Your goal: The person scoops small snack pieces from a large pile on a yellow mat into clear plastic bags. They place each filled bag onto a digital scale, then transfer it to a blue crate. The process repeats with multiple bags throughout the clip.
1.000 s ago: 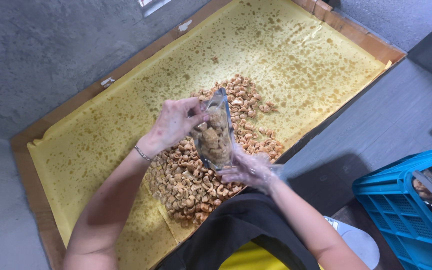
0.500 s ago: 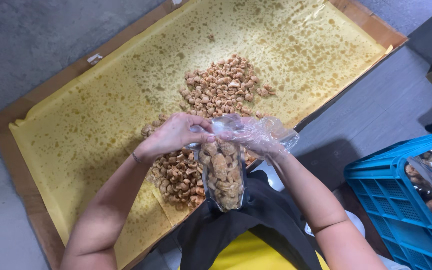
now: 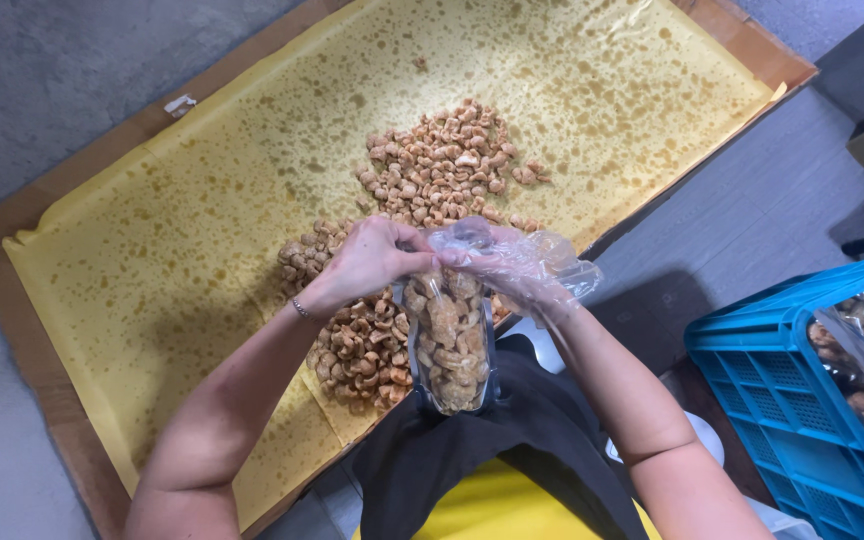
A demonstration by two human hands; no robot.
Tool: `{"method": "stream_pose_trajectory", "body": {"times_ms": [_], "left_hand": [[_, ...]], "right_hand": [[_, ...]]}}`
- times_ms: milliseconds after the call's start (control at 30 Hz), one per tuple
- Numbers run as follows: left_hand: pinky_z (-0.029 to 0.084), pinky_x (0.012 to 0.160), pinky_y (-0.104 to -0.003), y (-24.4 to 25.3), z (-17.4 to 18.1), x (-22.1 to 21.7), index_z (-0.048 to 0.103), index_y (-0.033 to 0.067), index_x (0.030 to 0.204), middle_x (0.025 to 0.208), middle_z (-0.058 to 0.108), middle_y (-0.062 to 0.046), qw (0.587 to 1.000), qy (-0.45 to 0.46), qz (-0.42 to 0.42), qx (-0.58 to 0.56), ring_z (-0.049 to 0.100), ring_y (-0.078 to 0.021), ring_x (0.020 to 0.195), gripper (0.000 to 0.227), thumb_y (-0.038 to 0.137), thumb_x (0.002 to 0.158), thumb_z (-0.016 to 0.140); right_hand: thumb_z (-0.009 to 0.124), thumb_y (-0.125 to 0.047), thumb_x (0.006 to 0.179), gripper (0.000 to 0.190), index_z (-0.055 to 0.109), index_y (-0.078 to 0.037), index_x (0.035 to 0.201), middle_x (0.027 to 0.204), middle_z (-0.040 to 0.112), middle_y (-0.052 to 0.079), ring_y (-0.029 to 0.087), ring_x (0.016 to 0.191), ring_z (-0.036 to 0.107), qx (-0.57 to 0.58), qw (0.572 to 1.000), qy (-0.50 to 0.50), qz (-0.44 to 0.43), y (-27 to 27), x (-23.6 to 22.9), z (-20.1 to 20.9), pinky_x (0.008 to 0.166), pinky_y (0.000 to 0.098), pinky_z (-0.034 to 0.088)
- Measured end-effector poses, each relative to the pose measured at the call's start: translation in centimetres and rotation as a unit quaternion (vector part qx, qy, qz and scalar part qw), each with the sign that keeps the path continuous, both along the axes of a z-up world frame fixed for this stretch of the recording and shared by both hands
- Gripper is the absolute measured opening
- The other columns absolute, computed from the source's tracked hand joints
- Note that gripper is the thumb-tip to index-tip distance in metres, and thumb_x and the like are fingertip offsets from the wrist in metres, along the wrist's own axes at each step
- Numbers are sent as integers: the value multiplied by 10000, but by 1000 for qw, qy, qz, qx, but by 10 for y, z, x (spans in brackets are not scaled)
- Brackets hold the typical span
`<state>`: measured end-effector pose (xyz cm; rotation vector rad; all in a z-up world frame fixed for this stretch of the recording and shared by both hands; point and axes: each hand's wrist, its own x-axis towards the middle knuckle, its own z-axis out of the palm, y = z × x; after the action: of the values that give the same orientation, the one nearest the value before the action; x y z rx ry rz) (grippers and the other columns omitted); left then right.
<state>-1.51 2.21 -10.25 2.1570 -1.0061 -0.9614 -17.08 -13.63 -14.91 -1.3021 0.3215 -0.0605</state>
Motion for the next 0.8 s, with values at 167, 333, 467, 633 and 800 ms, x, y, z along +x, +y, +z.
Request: {"method": "stream_pose_trajectory", "body": {"times_ms": [167,333,467,633,800], "left_hand": [[577,710,-247,-3,-18,-8,830,109,876,830,817,-35,997,-42,-9,-64,706,-80,666,123,152,797,747],[602,673,-263,6,-11,-9,743,124,1130,982,784,-63,995,-22,-12,-92,716,-114,726,289,201,851,725],[595,703,-196,14,3,-1,473,117,1484,1043,798,-44,976,-47,-39,-210,732,-45,794,646,242,892,701],[522,514,-326,-6,8,8,737,109,1130,878,783,-66,989,-118,-86,5,648,-175,557,238,226,933,670],[482,533,-287,-42,-11,25,787,38,884,680,724,-126,969,-141,-189,-70,616,-117,546,200,216,794,770]], "right_hand": [[825,-200,850,484,682,36,1247,1142,744,124,169,1017,691,47,997,31,-48,4,-3,-31,900,308,558],[841,-179,804,423,707,35,1143,1050,770,107,155,909,710,0,995,95,-35,-16,5,-45,805,292,585],[786,-238,885,349,767,33,1105,1000,774,80,123,893,688,6,999,21,33,-37,-1,-31,787,275,572],[761,-216,938,286,810,-34,1153,850,681,36,117,736,516,-133,989,60,-10,-32,0,-33,626,290,399],[710,-211,949,227,771,-51,1098,842,702,-54,45,758,563,-184,982,-40,-18,-23,7,-54,657,240,492]]}}
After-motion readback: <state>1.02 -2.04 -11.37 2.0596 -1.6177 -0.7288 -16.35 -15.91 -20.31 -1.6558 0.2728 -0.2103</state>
